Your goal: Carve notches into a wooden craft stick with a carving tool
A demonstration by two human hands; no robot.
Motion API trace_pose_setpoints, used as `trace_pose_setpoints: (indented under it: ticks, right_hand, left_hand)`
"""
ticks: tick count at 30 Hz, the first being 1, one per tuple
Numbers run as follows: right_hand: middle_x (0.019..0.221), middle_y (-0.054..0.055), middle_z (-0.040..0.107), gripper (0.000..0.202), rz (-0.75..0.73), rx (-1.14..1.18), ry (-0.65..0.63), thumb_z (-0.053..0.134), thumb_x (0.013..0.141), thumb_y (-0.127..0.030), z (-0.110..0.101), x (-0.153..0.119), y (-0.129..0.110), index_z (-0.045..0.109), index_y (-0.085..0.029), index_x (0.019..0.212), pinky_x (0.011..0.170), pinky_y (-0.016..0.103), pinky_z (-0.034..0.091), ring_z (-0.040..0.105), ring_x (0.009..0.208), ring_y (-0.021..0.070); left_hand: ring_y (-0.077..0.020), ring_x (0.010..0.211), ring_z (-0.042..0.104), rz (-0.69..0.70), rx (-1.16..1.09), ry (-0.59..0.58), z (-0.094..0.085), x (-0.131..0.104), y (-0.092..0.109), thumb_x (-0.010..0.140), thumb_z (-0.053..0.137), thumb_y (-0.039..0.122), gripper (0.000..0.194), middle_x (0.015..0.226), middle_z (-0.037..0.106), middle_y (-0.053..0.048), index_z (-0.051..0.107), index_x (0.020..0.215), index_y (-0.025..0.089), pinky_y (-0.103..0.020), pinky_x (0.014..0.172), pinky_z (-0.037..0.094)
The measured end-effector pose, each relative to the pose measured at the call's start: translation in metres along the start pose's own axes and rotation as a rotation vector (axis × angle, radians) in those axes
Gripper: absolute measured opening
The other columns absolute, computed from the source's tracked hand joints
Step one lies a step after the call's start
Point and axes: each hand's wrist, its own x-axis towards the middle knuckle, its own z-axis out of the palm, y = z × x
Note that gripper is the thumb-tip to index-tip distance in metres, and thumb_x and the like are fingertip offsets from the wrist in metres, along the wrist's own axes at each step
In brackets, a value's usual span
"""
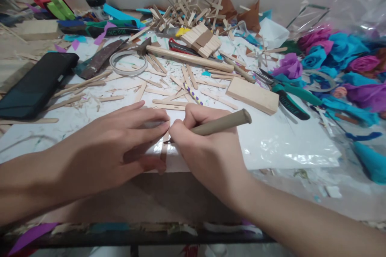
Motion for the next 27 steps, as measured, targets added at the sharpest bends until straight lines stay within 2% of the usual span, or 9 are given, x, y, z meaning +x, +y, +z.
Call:
trace_pose_setpoints:
  ticks: [5, 10, 14, 20, 27]
  right_hand:
    - [0.048, -0.003, 0.042, 0.040, -0.002, 0.001, -0.020, 0.066, 0.080, -0.016, -0.0003, -0.0013, 0.0005, 0.040, -0.021, 0.050, 0.047, 0.028, 0.028, 0.037, 0.052, 0.0106]
    - [0.050, -0.004, 0.039, 0.036, -0.026, -0.001, -0.027, 0.062, 0.074, -0.010, 0.0001, -0.0010, 0.0031, 0.037, -0.022, 0.051, 0.047, 0.029, 0.026, 0.034, 0.053, 0.0105]
    - [0.049, -0.004, 0.040, 0.035, -0.038, 0.005, -0.018, 0.062, 0.074, -0.011, 0.0001, -0.0013, 0.0065, 0.037, -0.022, 0.051, 0.046, 0.029, 0.026, 0.034, 0.052, 0.0105]
    - [0.044, -0.005, 0.036, 0.039, -0.034, 0.028, 0.067, 0.066, 0.075, -0.015, -0.0012, -0.0001, 0.0086, 0.039, -0.022, 0.048, 0.041, 0.029, 0.022, 0.031, 0.048, 0.0099]
    - [0.045, -0.004, 0.036, 0.040, -0.040, -0.006, 0.031, 0.066, 0.076, -0.019, 0.0013, 0.0004, 0.0028, 0.038, -0.021, 0.047, 0.041, 0.028, 0.021, 0.031, 0.047, 0.0086]
  left_hand:
    - [-0.0337, 0.128, 0.068, -0.006, 0.026, -0.010, 0.0014, 0.0002, 0.0002, 0.112, 0.061, 0.041, 0.024, 0.145, 0.068, -0.014, 0.070, 0.118, 0.020, -0.054, 0.119, 0.047]
    - [-0.0326, 0.123, 0.070, 0.017, 0.055, 0.011, 0.0007, -0.0002, -0.0001, 0.114, 0.058, 0.041, 0.027, 0.140, 0.071, -0.014, 0.071, 0.117, 0.018, -0.053, 0.115, 0.049]
    - [-0.0336, 0.125, 0.070, 0.032, 0.064, 0.021, 0.0005, -0.0009, -0.0011, 0.113, 0.060, 0.041, 0.029, 0.141, 0.071, -0.015, 0.072, 0.118, 0.016, -0.052, 0.114, 0.050]
    - [-0.0347, 0.121, 0.072, 0.001, 0.063, 0.015, 0.0009, -0.0001, 0.0011, 0.109, 0.070, 0.044, 0.032, 0.142, 0.071, -0.016, 0.072, 0.122, 0.014, -0.055, 0.114, 0.051]
    - [-0.0364, 0.124, 0.071, -0.019, 0.021, 0.024, 0.0013, 0.0031, 0.0032, 0.109, 0.072, 0.041, 0.031, 0.142, 0.072, -0.016, 0.073, 0.122, 0.014, -0.059, 0.120, 0.047]
